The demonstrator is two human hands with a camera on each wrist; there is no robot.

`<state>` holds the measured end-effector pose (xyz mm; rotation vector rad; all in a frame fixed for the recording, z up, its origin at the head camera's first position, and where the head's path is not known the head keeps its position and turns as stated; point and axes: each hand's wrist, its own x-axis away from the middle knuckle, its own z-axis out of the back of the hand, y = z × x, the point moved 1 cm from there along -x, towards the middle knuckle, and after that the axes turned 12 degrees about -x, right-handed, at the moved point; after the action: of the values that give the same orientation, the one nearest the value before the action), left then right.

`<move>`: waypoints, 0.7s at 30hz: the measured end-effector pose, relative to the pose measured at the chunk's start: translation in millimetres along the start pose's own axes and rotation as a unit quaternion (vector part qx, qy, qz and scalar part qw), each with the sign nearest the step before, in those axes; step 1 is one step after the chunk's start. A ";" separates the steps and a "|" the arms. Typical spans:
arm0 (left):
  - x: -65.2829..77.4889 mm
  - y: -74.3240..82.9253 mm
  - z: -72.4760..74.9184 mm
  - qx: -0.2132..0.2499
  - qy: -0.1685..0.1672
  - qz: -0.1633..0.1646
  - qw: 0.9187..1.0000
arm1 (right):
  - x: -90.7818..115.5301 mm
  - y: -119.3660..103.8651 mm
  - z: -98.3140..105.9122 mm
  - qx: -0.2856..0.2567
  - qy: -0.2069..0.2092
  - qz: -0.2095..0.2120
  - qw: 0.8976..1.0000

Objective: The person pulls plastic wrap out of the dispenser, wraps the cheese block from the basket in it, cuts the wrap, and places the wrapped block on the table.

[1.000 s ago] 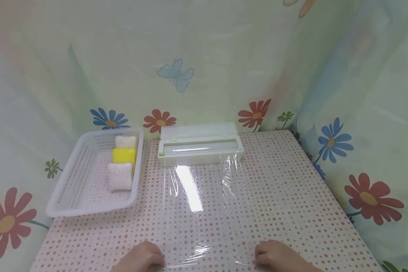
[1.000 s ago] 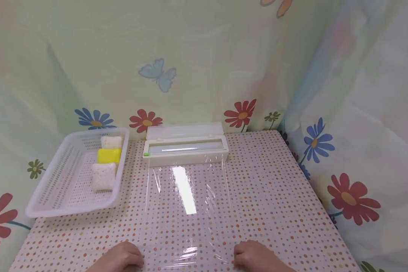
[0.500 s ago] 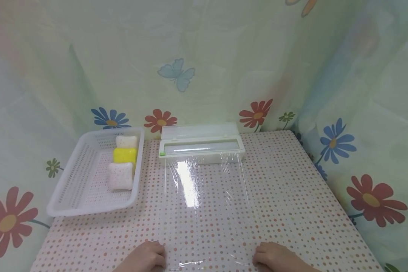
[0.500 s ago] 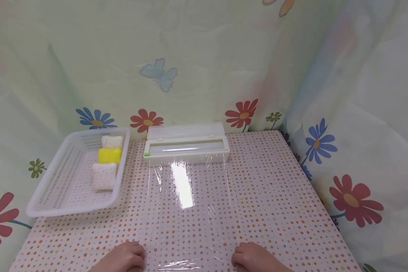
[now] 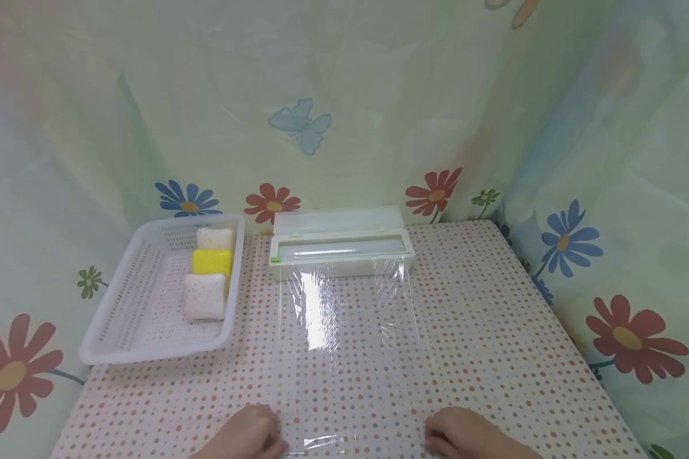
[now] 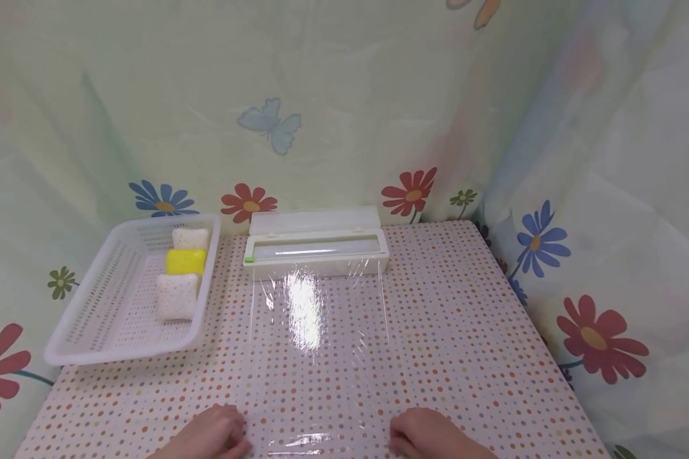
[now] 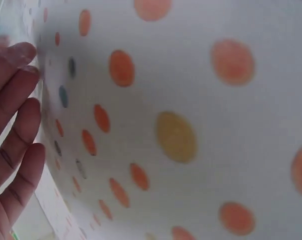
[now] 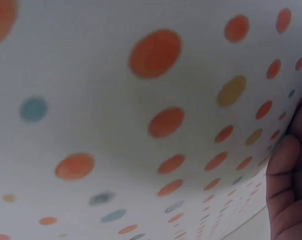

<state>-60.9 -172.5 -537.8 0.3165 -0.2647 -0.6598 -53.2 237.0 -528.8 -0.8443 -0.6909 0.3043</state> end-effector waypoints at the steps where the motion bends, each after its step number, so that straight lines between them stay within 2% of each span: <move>1: -0.8 0.2 -0.8 0.001 -0.003 0.004 1.000 | -0.7 -0.3 -1.3 0.005 0.003 -0.005 1.000; 4: -1.8 -0.5 -3.8 0.007 -0.011 0.005 1.000 | -2.4 -0.8 -6.7 0.012 0.016 -0.036 0.999; 6: -2.2 -1.8 -5.5 0.007 -0.008 -0.006 1.000 | -3.1 -0.6 -9.8 0.027 0.026 -0.041 0.998; 8: -2.1 -2.5 -6.5 0.006 -0.008 -0.012 1.000 | -2.4 1.6 -11.3 0.056 0.034 -0.015 0.998; 10: -1.8 -3.2 -6.9 0.001 -0.003 -0.020 1.000 | -0.4 4.1 -12.0 0.097 0.049 0.036 0.993; 14: -0.3 -3.7 -6.9 -0.006 -0.003 -0.017 1.000 | 4.1 9.1 -12.4 0.175 0.085 0.131 0.972; 21: 2.4 -4.4 -6.9 0.027 -0.053 0.039 0.997 | 7.0 16.3 -17.8 0.246 0.153 0.221 0.931</move>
<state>-59.2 -175.9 -545.4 0.3212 -0.3952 -0.5936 -35.8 240.6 -546.5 -0.5349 -0.1074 0.7029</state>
